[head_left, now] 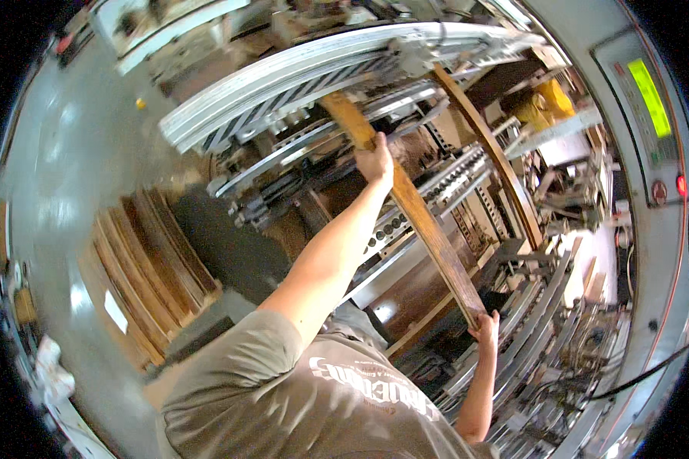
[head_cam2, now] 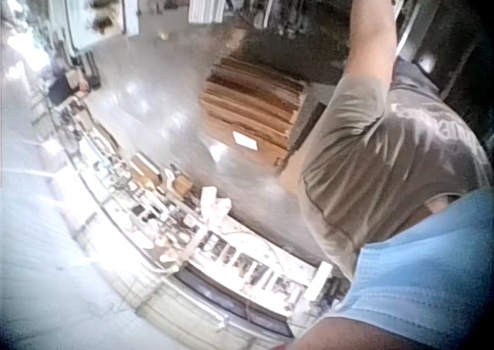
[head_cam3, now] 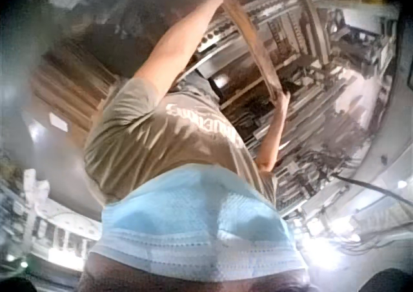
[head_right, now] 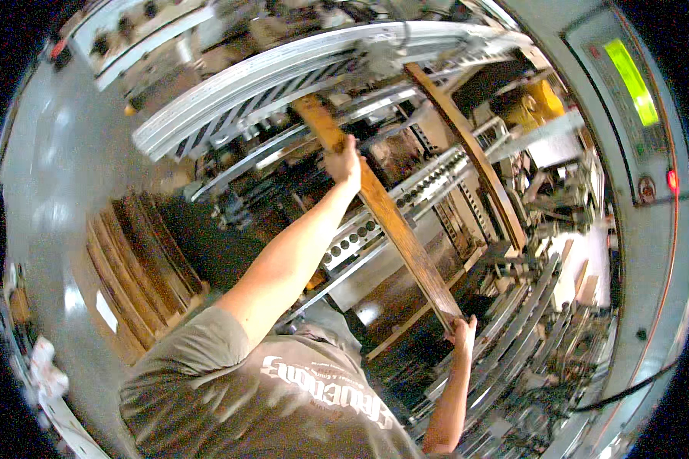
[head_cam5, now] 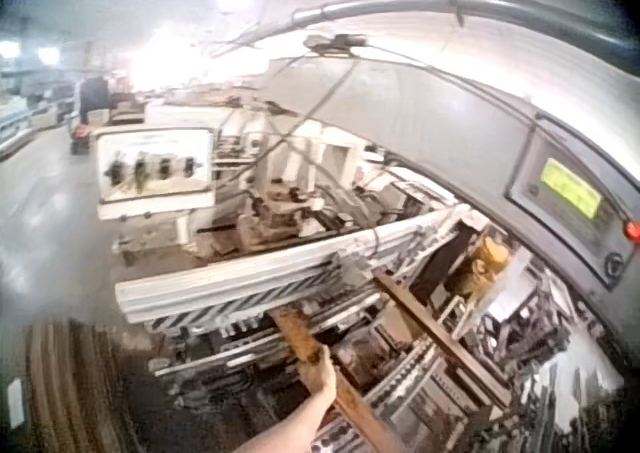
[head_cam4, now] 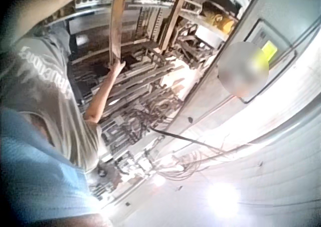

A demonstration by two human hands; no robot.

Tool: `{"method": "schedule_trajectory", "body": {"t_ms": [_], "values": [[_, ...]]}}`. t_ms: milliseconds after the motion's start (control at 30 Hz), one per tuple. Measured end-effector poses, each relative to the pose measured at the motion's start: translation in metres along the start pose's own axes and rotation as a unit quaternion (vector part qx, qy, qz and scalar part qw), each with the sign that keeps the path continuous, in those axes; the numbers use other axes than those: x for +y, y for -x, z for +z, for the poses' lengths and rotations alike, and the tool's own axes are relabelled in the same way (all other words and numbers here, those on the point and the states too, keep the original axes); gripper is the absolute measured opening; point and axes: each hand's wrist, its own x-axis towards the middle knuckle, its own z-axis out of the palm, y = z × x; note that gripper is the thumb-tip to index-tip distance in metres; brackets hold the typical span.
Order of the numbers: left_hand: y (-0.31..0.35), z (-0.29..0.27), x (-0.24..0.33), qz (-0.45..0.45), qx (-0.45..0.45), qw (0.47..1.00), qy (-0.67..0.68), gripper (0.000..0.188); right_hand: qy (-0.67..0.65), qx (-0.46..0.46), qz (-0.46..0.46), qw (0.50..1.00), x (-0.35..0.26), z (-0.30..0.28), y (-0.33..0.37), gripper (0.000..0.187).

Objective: The person picks up long wood planks from a stack and feeds them into an industrial wood-processing machine one at a time.

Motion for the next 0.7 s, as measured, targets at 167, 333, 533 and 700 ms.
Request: {"method": "schedule_trajectory", "body": {"t_ms": [167, 333, 533, 700], "values": [[0.025, 0.0, 0.022, -0.037, -0.027, 0.996, 0.073, 0.046, -0.012, 0.013, -0.003, 1.0, 0.004, 0.001, 0.007, 0.085], [0.032, -0.006, 0.044, -0.096, -0.051, 0.992, 0.061, 0.051, 0.03, 0.074, 0.011, 0.997, -0.009, 0.009, 0.021, 0.08], [0.044, -0.009, 0.058, -0.087, -0.032, 0.995, 0.026, 0.064, 0.102, 0.029, -0.058, 0.993, 0.006, 0.005, 0.016, 0.09], [0.04, -0.01, 0.058, -0.108, -0.036, 0.992, 0.057, 0.067, 0.322, -0.016, -0.201, 0.925, -0.017, 0.004, 0.05, 0.093]]}}
